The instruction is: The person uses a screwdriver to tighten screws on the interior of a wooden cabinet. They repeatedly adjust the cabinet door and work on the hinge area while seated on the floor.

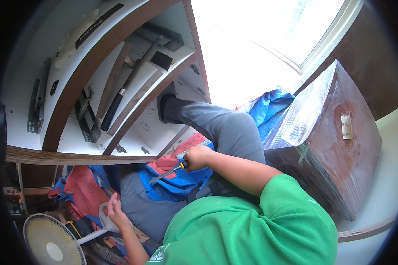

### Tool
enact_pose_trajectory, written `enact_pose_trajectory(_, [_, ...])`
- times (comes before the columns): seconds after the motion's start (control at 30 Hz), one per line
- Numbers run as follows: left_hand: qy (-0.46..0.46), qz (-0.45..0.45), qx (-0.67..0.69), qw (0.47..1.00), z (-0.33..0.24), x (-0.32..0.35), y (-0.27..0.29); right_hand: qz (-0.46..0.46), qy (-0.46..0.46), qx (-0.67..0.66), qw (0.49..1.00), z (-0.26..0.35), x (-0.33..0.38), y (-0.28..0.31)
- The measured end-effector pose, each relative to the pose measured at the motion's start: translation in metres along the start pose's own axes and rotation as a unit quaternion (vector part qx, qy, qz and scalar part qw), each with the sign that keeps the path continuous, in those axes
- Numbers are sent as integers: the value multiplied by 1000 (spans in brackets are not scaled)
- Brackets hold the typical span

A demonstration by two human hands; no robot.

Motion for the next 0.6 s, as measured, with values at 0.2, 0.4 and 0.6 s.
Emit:
enact_pose_trajectory(0.2, [-197,77,221,952,-168,-45,-36,15,-29,-11,999,-9,0,-3])
enact_pose_trajectory(0.4, [-83,166,395,900,-248,-46,-86,23,-34,-12,999,-16,-1,-7])
enact_pose_trajectory(0.6, [-79,175,489,851,-267,-53,-100,33,-30,-13,999,-14,-3,-8])
Point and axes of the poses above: each hand's wrist, its own x-axis away from the middle knuckle, its own y-axis out of the back of the hand, z = x × y, the point moved 4 cm from there along -x, towards the middle knuckle, and after that the axes turned 9 degrees about y, right-handed, at the moved point
